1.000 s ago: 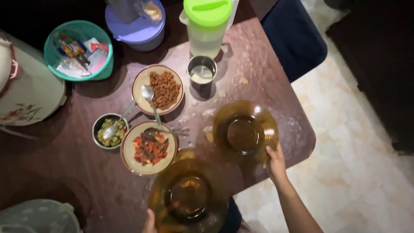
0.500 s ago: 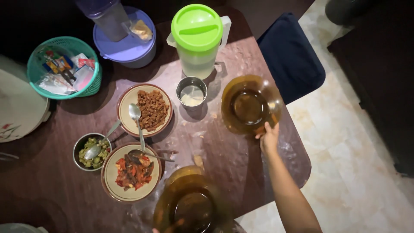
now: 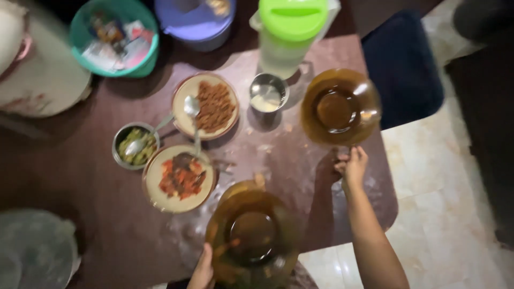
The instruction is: Serving rice from a rice cooker onto plates and placing them on a dining table
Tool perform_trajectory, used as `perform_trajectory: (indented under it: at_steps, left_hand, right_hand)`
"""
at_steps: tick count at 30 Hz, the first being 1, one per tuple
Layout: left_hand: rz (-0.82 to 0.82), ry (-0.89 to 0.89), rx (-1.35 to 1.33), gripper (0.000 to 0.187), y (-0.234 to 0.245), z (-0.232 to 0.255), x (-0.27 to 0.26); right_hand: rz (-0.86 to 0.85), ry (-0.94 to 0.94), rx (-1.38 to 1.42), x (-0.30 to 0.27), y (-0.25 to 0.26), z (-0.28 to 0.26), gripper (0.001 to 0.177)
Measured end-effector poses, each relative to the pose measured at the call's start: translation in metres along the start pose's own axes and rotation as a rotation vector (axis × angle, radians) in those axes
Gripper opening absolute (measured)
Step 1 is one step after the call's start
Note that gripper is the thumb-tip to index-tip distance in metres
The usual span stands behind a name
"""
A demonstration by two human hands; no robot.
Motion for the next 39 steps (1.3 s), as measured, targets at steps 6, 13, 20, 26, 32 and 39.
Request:
perform_trajectory:
  at_steps: [6, 13, 20, 26, 32, 39]
  left_hand:
    - [0.008, -0.137, -0.199, 0.089, 0.034, -0.041, 0.085]
    - [0.046, -0.412, -0.100, 0.069, 0.051, -0.064, 0.135]
    - [0.187, -0.334, 0.035, 0.060, 0.049, 0.000, 0.081]
    - [0.241, -0.265, 0.053, 0.068, 0.072, -0.041, 0.132]
    - [0.261, -0.176, 0.150, 0.080, 0.095, -0.069, 0.142]
    - [0.729, -0.503, 0.557, 0.038, 0.162, -0.008, 0.005]
  right_hand:
    - [-0.466, -0.065, -0.170, -0.168, -0.033, 0.033, 0.052]
    - [-0.625, 0.192, -0.692, -0.237, -0.072, 0.033, 0.036]
    - [-0.681, 0.325, -0.665, -0.246, -0.105, 0.018, 0.028]
    - [-0.681, 0.312, -0.689, -0.246, -0.107, 0.017, 0.026]
    - [-0.602, 0.448, -0.852, -0.254, -0.122, -0.026, 0.022]
    - [-0.489, 0.807, -0.641, -0.282, -0.200, -0.106, 0.015]
Point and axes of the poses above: each hand's wrist, its own x-axis towards the middle knuckle, its own y-axis out of the back of the hand, z = x × y, the point moved 5 cm from there along x, towards the middle knuckle, and after that the axes turned 4 degrees about x, right-handed, at the moved point
